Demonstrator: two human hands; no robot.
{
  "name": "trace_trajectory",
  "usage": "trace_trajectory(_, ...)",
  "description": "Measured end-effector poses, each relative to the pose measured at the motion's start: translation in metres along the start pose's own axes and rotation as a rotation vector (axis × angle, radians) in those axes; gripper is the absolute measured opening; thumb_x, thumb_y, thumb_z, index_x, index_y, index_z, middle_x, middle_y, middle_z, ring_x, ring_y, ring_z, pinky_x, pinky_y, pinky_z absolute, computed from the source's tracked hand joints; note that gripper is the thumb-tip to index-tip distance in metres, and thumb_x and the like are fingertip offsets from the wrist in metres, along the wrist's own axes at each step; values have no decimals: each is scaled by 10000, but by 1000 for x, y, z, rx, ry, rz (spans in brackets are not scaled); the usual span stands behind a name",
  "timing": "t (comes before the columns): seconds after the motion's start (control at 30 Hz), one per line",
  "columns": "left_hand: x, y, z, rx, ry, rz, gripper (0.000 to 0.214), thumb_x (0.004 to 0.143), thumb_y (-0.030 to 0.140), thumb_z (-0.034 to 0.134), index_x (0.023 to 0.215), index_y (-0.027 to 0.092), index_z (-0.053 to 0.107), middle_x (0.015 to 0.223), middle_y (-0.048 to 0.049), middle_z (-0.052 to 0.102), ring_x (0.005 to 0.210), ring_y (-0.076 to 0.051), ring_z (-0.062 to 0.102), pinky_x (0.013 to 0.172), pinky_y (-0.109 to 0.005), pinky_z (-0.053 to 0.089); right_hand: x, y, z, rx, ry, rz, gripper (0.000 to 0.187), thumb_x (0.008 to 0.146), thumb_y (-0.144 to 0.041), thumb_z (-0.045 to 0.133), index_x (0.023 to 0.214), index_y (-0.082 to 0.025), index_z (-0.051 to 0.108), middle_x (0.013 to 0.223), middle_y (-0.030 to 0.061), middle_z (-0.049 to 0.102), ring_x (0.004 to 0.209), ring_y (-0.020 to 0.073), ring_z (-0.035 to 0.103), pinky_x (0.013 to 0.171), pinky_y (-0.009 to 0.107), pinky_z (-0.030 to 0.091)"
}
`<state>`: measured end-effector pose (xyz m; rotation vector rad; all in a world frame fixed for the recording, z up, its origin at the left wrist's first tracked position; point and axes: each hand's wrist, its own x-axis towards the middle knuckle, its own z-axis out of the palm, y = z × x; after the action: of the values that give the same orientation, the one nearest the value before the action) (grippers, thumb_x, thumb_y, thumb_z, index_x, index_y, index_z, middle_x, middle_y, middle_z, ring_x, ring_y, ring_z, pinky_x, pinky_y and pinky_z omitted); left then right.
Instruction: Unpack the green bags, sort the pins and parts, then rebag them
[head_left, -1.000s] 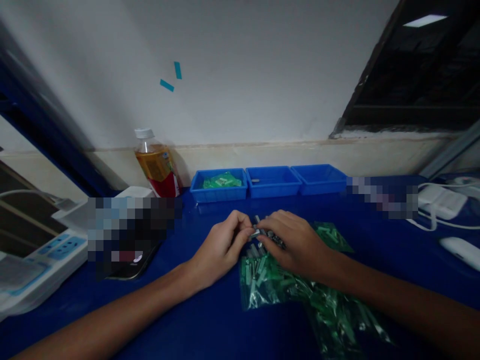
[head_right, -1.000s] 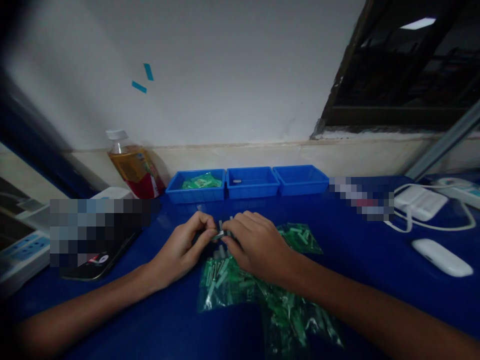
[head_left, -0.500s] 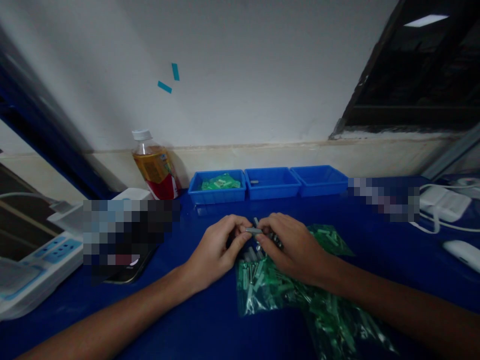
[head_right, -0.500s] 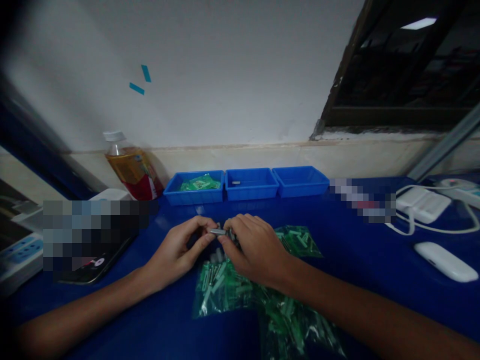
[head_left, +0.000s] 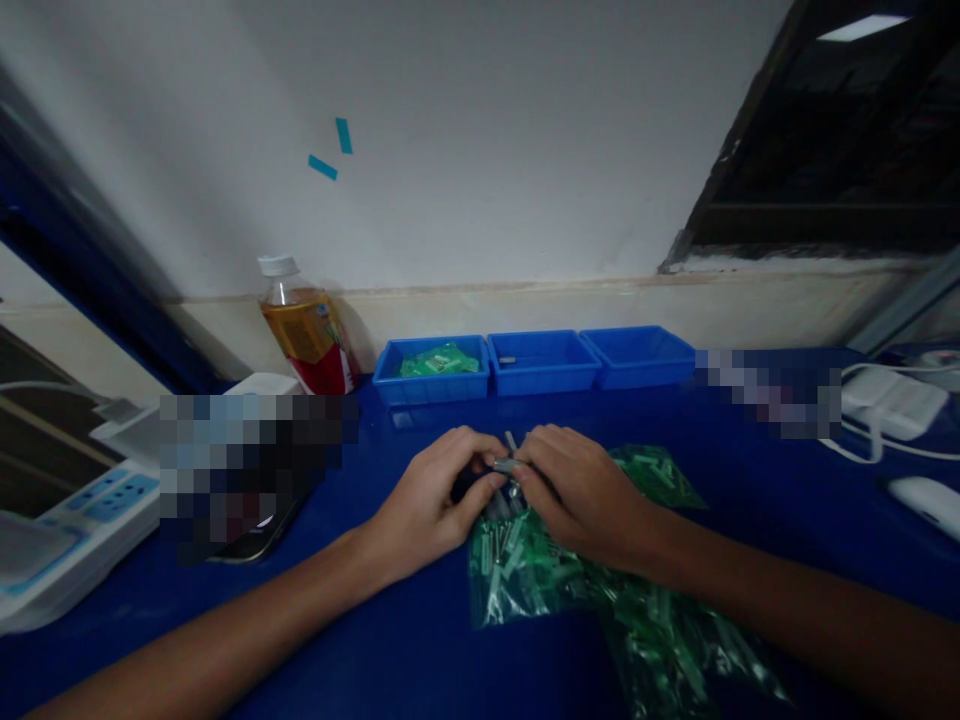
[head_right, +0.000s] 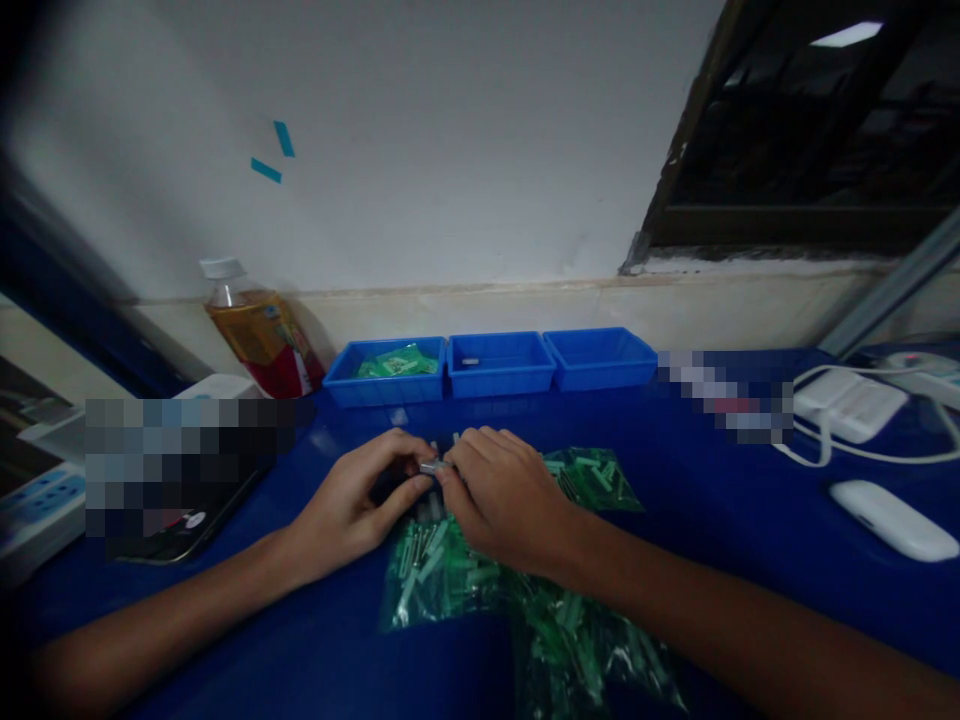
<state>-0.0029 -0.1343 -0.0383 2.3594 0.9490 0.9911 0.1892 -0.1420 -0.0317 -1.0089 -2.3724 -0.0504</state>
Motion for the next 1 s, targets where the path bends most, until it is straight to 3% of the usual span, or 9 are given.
trace_trajectory(0.23,1,4,-2,37,-3,-55,129,919,258,453,931,168,545,809,-17,580,744,-136,543,692,-261,423,0,1,1,57,63,27,152,874,-272,478,961,-161,533,844,52,595,770,174,520,683,311,371)
trace_trajectory(0.4,2,3,-2,45,-45,-79,198,937,282,407,878,165,555,797,-20,587,748,-144,549,706,-273,426,-1,-5,-3,-28,67,-1,149,889,-230,441,867,-151,566,810,67,598,764,181,528,690,325,373)
trace_trajectory(0.5,4,0,0,88,-52,-90,203,941,254,386,1001,172,562,913,-43,608,867,-168,554,806,-318,431,9,6,-17,-65,84,2,201,895,-254,434,852,-144,598,815,73,603,784,186,530,708,326,377)
trace_trajectory(0.6,5,-5,3,177,-95,-84,262,911,212,429,1153,204,530,1098,-66,576,1029,-206,511,903,-381,401,36,38,-32,-138,69,111,230,894,-293,450,878,-152,630,856,78,628,853,197,544,763,319,385)
trace_trajectory(0.67,5,-8,4,228,-137,-90,264,891,198,458,1138,221,545,1142,-65,555,1061,-220,494,909,-402,390,61,66,-37,-221,-70,268,267,899,-320,446,958,-152,646,920,92,655,903,202,563,781,307,384)
trace_trajectory(0.7,5,-9,5,247,-149,-98,243,884,198,472,1110,222,559,1129,-62,556,1051,-222,497,899,-404,391,73,80,-37,-252,-228,366,289,909,-330,430,985,-163,653,954,91,666,901,195,579,765,291,390)
trace_trajectory(0.8,5,-11,5,284,-138,-135,186,872,223,508,1046,218,575,1059,-55,567,1010,-226,508,865,-404,390,107,111,-27,-282,-393,465,263,870,-321,509,902,-134,691,918,123,689,862,209,619,702,273,410)
trace_trajectory(0.9,4,-9,4,294,-108,-171,181,863,269,540,1033,217,569,1036,-54,566,987,-232,511,837,-398,384,126,122,-11,-306,-498,517,234,842,-300,572,894,-102,685,957,145,680,895,218,625,723,278,443)
trace_trajectory(1.0,4,-6,3,285,-105,-192,175,865,292,540,1021,216,564,1036,-53,563,986,-235,512,816,-389,377,134,122,-1,-336,-596,545,244,854,-326,580,965,-117,639,996,93,655,900,184,618,778,331,486)
